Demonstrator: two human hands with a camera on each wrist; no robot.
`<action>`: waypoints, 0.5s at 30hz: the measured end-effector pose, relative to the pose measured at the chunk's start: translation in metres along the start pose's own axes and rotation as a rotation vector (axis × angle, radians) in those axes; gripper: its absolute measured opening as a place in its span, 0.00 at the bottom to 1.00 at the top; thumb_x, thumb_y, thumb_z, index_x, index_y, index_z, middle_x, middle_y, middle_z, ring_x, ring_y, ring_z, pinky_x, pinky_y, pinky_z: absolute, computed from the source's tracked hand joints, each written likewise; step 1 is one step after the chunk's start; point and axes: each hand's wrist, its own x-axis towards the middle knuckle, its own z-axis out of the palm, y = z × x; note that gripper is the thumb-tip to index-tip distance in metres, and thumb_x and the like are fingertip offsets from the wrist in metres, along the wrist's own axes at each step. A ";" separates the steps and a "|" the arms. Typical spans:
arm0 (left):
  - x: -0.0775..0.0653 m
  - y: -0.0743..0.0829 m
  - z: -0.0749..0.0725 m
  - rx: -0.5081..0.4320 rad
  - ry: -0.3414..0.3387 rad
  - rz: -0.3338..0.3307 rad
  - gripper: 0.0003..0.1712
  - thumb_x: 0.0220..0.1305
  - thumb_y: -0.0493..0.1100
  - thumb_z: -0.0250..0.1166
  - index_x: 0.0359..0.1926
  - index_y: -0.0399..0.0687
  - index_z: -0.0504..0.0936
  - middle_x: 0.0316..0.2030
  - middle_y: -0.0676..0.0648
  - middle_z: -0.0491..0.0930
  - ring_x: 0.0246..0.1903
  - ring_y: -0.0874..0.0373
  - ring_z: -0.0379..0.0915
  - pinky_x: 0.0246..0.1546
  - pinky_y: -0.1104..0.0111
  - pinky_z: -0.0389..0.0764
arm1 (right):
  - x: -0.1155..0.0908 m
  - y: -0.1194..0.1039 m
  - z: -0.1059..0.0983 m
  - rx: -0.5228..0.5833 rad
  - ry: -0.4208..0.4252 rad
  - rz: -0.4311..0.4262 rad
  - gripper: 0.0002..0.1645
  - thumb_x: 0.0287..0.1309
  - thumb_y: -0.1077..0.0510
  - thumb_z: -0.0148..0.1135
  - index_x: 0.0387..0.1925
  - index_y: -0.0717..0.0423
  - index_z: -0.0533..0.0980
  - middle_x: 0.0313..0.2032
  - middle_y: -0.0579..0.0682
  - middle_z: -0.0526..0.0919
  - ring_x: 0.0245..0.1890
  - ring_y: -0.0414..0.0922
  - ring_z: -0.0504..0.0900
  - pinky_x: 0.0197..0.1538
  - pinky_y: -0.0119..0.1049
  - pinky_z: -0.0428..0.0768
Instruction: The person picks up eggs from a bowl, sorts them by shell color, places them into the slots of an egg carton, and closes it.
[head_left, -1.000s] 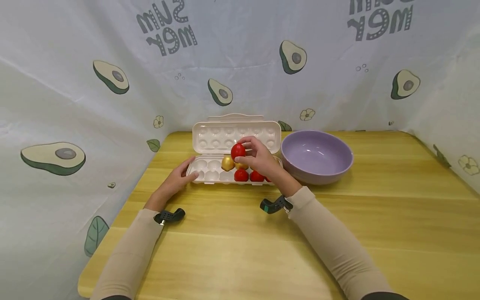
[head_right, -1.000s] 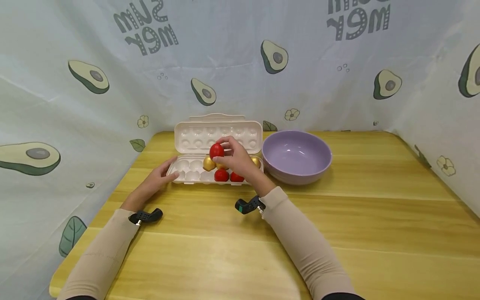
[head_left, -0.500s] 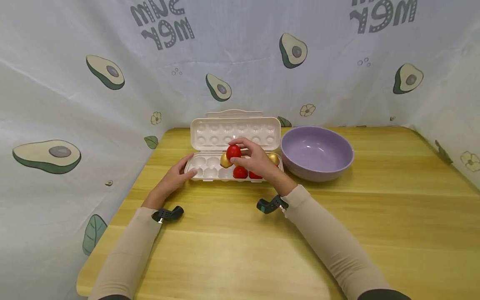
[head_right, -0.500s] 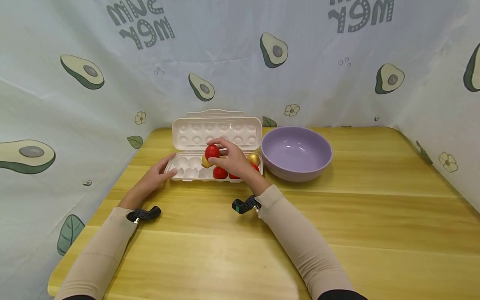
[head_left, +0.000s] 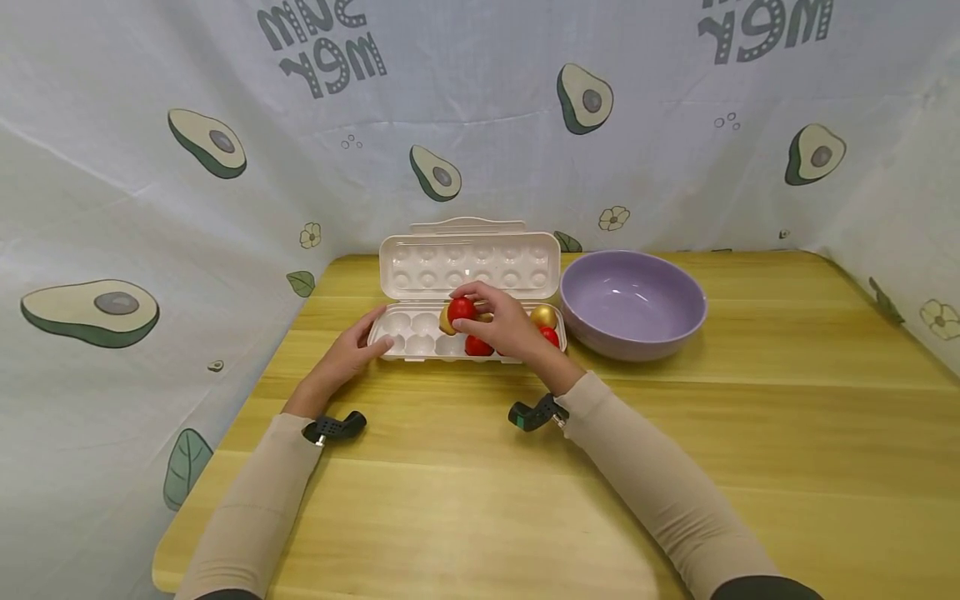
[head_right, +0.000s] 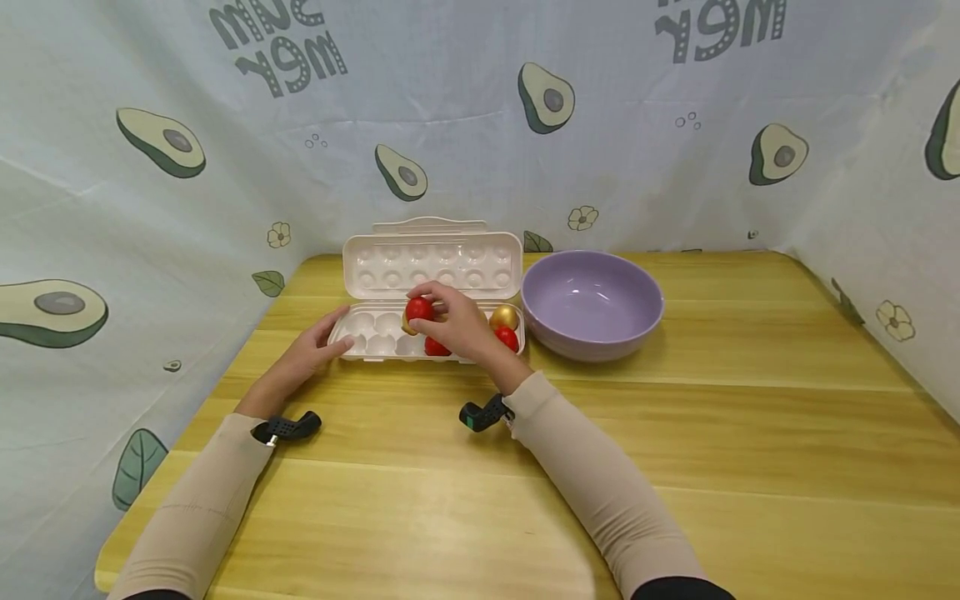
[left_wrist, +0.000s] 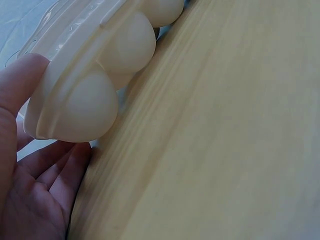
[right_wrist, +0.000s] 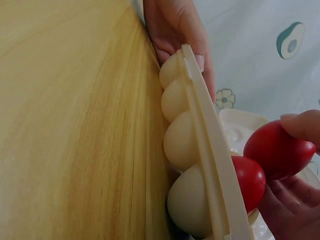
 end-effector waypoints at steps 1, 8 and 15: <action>0.001 -0.003 0.000 -0.001 0.002 0.002 0.38 0.64 0.43 0.56 0.69 0.45 0.48 0.69 0.44 0.44 0.67 0.51 0.39 0.64 0.56 0.45 | 0.000 0.000 0.001 -0.014 0.000 -0.003 0.22 0.51 0.51 0.65 0.49 0.42 0.72 0.45 0.42 0.75 0.45 0.44 0.75 0.43 0.38 0.78; 0.010 -0.025 -0.001 -0.015 0.018 0.051 0.38 0.62 0.46 0.58 0.69 0.49 0.50 0.68 0.46 0.48 0.66 0.54 0.44 0.64 0.58 0.48 | -0.002 -0.003 0.005 -0.069 -0.015 -0.022 0.21 0.51 0.54 0.65 0.48 0.45 0.72 0.43 0.44 0.77 0.42 0.44 0.77 0.43 0.36 0.78; 0.009 -0.022 -0.002 0.011 0.024 0.027 0.38 0.62 0.47 0.58 0.69 0.51 0.50 0.68 0.47 0.48 0.66 0.56 0.43 0.64 0.60 0.49 | -0.003 -0.006 0.010 -0.159 -0.046 -0.083 0.23 0.51 0.56 0.65 0.50 0.47 0.72 0.44 0.46 0.78 0.42 0.44 0.77 0.45 0.38 0.77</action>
